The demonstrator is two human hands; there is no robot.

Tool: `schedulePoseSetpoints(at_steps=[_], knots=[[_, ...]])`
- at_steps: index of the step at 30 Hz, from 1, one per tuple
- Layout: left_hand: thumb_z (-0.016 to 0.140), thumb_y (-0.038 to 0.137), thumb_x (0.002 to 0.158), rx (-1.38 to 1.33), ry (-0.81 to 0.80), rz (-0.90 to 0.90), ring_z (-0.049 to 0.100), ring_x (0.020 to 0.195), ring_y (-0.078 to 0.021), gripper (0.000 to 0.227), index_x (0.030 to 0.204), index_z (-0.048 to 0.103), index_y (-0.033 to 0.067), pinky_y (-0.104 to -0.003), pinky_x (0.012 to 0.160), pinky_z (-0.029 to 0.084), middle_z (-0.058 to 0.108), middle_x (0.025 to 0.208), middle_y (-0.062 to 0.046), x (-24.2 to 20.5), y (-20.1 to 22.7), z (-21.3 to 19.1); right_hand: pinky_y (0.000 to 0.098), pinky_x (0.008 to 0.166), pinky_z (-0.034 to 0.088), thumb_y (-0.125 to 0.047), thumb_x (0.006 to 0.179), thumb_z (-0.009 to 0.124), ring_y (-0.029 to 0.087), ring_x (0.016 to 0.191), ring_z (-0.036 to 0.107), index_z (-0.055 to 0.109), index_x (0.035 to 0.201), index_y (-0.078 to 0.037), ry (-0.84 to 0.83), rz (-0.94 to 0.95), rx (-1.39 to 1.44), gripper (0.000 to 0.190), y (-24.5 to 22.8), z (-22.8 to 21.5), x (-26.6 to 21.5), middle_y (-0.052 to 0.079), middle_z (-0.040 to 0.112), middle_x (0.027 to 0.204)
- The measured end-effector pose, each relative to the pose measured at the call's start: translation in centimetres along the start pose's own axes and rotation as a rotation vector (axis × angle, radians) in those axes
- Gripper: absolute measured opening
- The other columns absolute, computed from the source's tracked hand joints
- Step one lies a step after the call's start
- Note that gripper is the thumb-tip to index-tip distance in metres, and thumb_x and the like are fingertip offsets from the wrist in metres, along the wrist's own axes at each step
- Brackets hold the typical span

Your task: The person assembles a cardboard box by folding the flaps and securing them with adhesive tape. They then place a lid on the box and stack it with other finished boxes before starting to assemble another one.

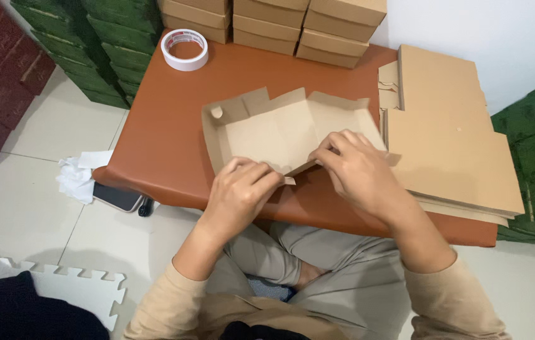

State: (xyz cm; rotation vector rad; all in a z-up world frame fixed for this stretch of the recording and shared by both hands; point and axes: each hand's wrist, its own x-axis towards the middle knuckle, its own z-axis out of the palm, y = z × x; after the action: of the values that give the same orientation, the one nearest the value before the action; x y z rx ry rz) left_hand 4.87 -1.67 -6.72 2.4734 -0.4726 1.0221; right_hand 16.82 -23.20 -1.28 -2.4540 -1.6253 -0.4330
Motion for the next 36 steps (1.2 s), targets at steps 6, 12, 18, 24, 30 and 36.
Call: schedulePoseSetpoints(at_steps=[6, 12, 18, 24, 30, 36], knots=[[0.061, 0.011, 0.1, 0.051, 0.108, 0.133, 0.063, 0.071, -0.0191, 0.019, 0.082, 0.063, 0.0124, -0.031, 0.072, 0.052, 0.06, 0.077, -0.002, -0.8, 0.5, 0.9, 0.0433, 0.094, 0.054, -0.011, 0.1, 0.057, 0.034, 0.124, 0.062, 0.069, 0.098, -0.018, 0.283, 0.036, 0.049, 0.015, -1.9, 1.8, -1.6, 0.006, 0.058, 0.123], [0.059, 0.009, 0.101, 0.063, 0.093, 0.177, 0.063, 0.07, -0.0192, 0.018, 0.084, 0.065, 0.0122, -0.029, 0.068, 0.052, 0.06, 0.078, -0.002, -1.5, 0.6, 0.8, 0.0414, 0.09, 0.051, -0.012, 0.101, 0.05, 0.032, 0.121, 0.063, 0.07, 0.094, -0.02, 0.447, -0.049, 0.0, 0.023, -4.2, 4.0, -1.7, 0.012, 0.06, 0.13], [0.077, 0.035, 0.084, 0.006, -0.448, 0.02, 0.068, 0.1, -0.0277, 0.032, 0.1, 0.072, 0.0076, -0.049, 0.106, 0.036, 0.074, 0.095, -0.011, 2.3, 1.8, -4.5, 0.0472, 0.099, 0.046, -0.01, 0.103, 0.048, 0.033, 0.124, 0.06, 0.069, 0.094, -0.018, 0.432, -0.07, -0.032, 0.024, -3.2, 3.9, -1.9, 0.011, 0.061, 0.124], [0.07, 0.044, 0.09, 0.13, -0.606, -0.142, 0.062, 0.111, -0.0406, 0.057, 0.129, 0.062, 0.0032, -0.061, 0.099, 0.041, 0.068, 0.114, -0.019, 12.1, -5.2, -5.9, 0.0475, 0.1, 0.044, -0.015, 0.104, 0.047, 0.027, 0.121, 0.06, 0.067, 0.092, -0.02, 0.486, -0.025, -0.018, 0.024, -0.8, 6.5, -3.2, 0.005, 0.061, 0.12], [0.073, 0.03, 0.076, -0.18, -1.218, -0.495, 0.066, 0.115, -0.0282, 0.062, 0.133, 0.064, 0.0071, -0.044, 0.099, 0.05, 0.071, 0.118, -0.01, 14.6, -15.9, 3.7, 0.0475, 0.099, 0.047, -0.012, 0.1, 0.053, 0.025, 0.114, 0.063, 0.069, 0.089, -0.02, 0.555, -0.011, -0.006, 0.021, -0.3, 6.9, -3.1, 0.004, 0.062, 0.112], [0.063, 0.014, 0.08, -0.34, -1.338, -0.585, 0.068, 0.112, -0.0364, 0.053, 0.133, 0.068, 0.0094, -0.05, 0.1, 0.048, 0.072, 0.118, -0.014, 16.0, -13.7, 4.3, 0.0499, 0.099, 0.047, -0.01, 0.1, 0.055, 0.027, 0.117, 0.061, 0.069, 0.091, -0.018, 0.557, 0.007, 0.014, 0.019, 0.5, 6.5, -2.9, 0.006, 0.062, 0.116]])
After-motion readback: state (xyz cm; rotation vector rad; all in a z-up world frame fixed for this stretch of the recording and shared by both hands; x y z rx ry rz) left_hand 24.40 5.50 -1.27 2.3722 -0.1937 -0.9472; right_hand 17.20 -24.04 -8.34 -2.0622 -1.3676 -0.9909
